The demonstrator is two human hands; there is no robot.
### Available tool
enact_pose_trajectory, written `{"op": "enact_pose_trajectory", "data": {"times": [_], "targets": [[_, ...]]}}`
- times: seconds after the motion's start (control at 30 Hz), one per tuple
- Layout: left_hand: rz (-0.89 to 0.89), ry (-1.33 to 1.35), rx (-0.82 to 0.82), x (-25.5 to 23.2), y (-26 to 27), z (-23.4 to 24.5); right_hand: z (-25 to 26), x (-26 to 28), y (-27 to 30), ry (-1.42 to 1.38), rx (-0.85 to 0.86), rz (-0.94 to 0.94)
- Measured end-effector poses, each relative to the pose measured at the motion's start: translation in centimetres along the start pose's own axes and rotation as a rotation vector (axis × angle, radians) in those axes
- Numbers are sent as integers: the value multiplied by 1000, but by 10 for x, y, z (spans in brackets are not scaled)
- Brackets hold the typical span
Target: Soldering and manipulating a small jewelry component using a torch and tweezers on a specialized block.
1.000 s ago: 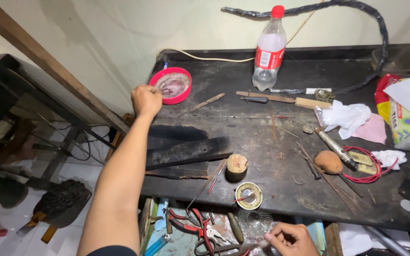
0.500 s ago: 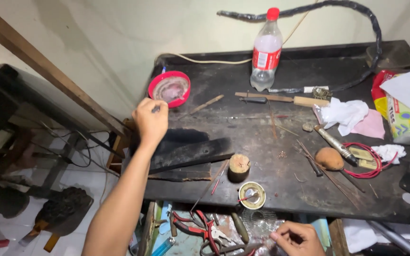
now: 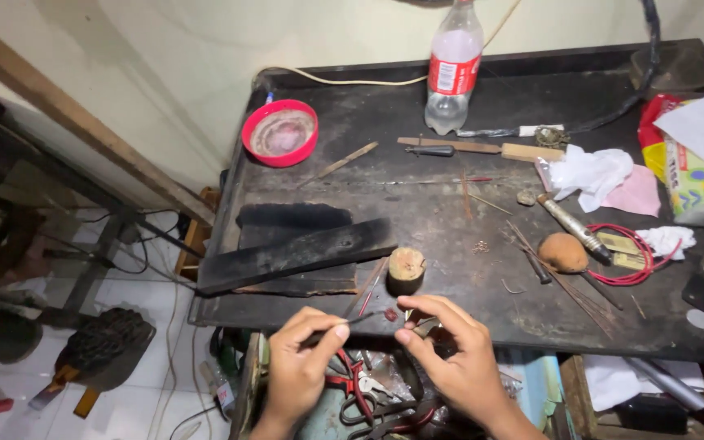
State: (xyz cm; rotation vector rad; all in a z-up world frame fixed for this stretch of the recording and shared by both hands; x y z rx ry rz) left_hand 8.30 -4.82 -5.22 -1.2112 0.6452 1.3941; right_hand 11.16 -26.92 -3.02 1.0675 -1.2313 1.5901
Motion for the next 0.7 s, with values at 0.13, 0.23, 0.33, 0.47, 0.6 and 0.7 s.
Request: {"op": "enact_pose_trajectory", "data": {"times": [0.13, 0.23, 0.33, 0.47, 0.6, 0.7], "targets": [[31, 23, 18, 6, 13, -1, -6, 3, -1, 24, -5, 83], [44, 25, 103, 6, 14, -5, -5, -4, 3, 19, 11, 72], [-6, -175, 95, 12, 8, 2, 1, -23, 10, -37, -17, -44], [-21, -755, -138, 56, -7, 32, 8, -30, 23, -61, 41, -107], [241, -1006, -162, 106, -25, 43, 7, -39, 40, -73, 118, -184], [215, -990, -185, 101, -36, 45, 11, -48, 55, -90, 174, -119]]}}
Point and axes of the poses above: each hand's wrist, its own y-axis away from the middle knuckle, its own z-axis out of the back of the hand, x = y × z, the point moved 8 cm from there along -y, towards the middle knuckle, and after that the axes turned 8 degrees about -y, right-handed, at the moved point
